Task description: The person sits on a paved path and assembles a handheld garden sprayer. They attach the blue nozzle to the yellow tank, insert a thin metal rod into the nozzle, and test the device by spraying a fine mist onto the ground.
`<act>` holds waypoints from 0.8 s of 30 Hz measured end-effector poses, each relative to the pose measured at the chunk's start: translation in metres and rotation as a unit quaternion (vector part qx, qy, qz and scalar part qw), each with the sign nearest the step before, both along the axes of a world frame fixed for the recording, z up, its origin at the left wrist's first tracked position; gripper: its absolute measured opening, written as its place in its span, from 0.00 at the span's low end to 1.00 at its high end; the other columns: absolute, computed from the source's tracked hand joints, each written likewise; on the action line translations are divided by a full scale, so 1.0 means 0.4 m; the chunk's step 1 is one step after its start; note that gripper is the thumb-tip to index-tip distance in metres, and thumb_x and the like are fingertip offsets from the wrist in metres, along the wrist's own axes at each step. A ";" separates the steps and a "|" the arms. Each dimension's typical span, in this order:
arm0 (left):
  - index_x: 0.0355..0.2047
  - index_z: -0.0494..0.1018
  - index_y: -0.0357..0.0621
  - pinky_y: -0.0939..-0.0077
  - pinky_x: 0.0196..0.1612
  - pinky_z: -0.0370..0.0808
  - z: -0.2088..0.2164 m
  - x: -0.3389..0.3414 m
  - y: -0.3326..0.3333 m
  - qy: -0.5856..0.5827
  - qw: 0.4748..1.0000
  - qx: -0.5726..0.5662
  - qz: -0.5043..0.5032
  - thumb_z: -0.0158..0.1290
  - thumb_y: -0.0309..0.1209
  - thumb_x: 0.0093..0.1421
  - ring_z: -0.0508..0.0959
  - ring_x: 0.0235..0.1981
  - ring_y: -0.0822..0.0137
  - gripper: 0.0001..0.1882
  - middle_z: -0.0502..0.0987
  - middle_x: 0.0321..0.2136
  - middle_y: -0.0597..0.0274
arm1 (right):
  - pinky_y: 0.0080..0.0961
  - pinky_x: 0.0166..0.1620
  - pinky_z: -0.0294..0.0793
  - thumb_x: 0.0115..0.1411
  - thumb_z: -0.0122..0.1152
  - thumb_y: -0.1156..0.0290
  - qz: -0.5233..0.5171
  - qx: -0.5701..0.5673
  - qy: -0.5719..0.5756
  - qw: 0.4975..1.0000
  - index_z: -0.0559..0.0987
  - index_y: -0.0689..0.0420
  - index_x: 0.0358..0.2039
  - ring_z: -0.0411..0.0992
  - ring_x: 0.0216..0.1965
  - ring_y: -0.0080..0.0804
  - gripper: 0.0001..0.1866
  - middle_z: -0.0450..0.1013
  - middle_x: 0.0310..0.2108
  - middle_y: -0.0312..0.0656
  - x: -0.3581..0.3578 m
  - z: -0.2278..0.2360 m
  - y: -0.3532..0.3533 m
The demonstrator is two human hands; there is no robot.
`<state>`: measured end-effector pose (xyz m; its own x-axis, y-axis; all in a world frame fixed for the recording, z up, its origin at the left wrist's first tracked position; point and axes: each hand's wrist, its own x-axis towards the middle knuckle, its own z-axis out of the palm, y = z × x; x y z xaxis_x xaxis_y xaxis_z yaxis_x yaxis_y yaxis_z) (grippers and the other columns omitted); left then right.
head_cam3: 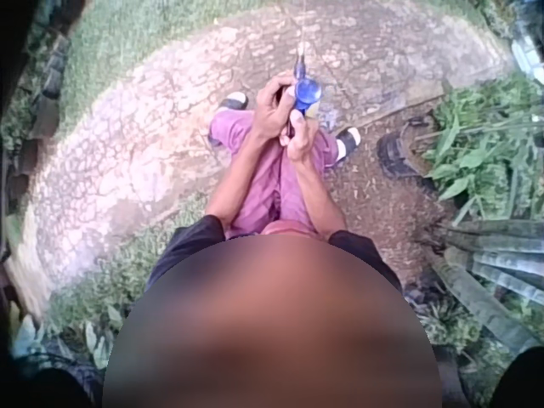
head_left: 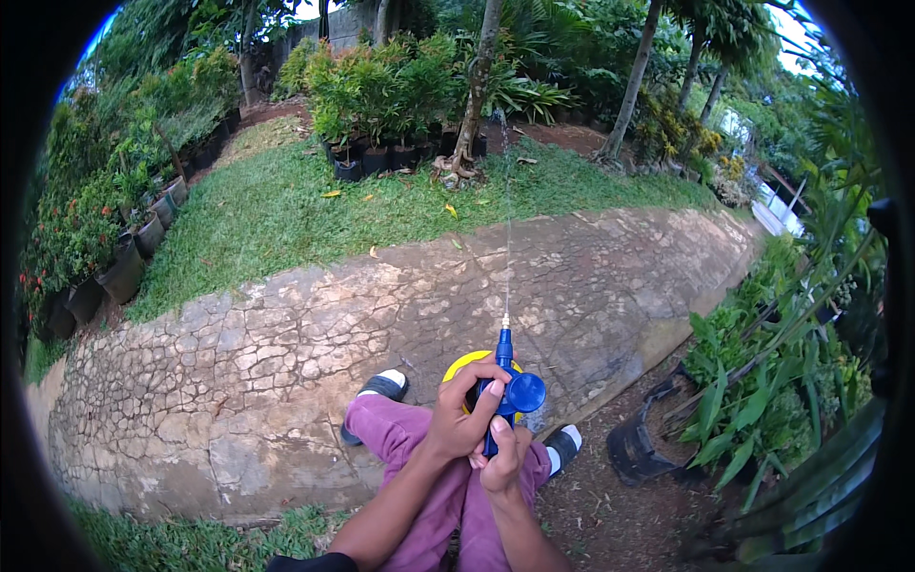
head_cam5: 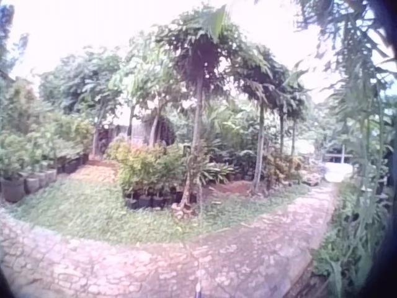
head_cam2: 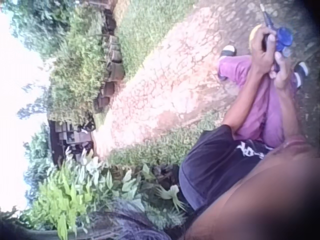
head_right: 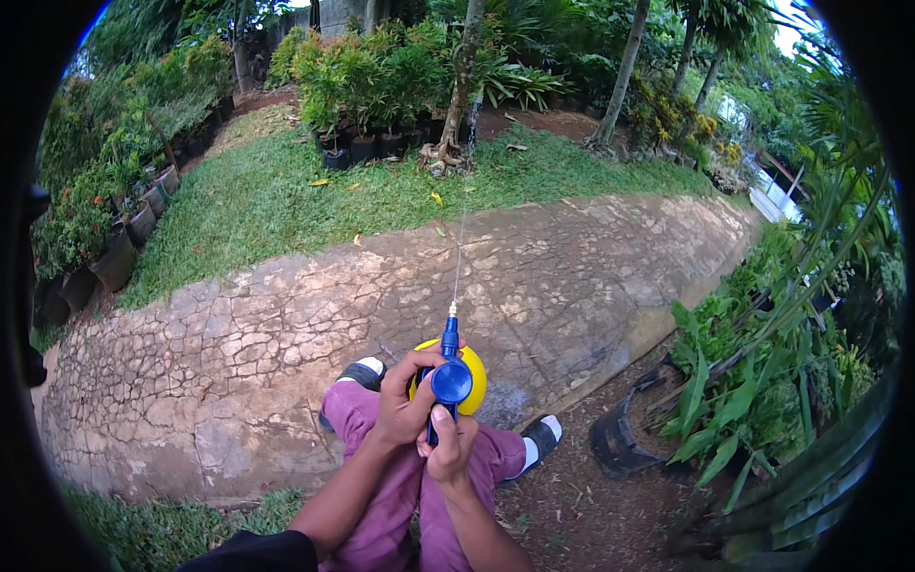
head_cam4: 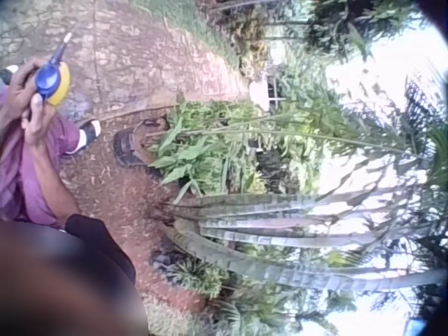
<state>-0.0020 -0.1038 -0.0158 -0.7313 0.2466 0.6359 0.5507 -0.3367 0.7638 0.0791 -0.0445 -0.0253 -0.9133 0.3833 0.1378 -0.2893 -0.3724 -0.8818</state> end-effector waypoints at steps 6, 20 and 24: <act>0.35 0.72 0.35 0.69 0.49 0.69 0.011 0.005 -0.001 0.002 1.000 0.010 -0.020 0.48 0.25 0.60 0.76 0.43 0.59 0.06 0.76 0.41 0.46 | 0.17 0.14 0.56 0.60 0.46 0.60 0.001 0.004 0.017 1.000 0.68 0.60 0.14 0.59 0.10 0.19 0.21 0.62 0.10 0.35 0.002 0.006 -0.001; 0.33 0.73 0.36 0.63 0.50 0.68 0.015 0.015 -0.018 0.066 0.997 0.029 0.006 0.50 0.26 0.55 0.77 0.44 0.53 0.07 0.75 0.44 0.41 | 0.16 0.13 0.55 0.59 0.50 0.58 -0.005 0.022 0.077 0.997 0.70 0.61 0.17 0.60 0.10 0.18 0.20 0.63 0.10 0.35 0.012 -0.016 -0.007; 0.33 0.73 0.36 0.63 0.51 0.68 0.022 0.021 -0.024 0.070 0.997 0.027 0.025 0.50 0.26 0.55 0.77 0.43 0.53 0.07 0.75 0.43 0.41 | 0.16 0.13 0.56 0.58 0.51 0.59 0.005 -0.011 0.074 0.997 0.71 0.61 0.19 0.61 0.11 0.18 0.19 0.64 0.11 0.36 0.014 -0.019 -0.012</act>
<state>0.0064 -0.1136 -0.0072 -0.6454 0.1741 0.7437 0.6677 -0.3443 0.6600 0.0846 -0.0493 -0.0330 -0.8877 0.3783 0.2624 -0.4113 -0.3955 -0.8213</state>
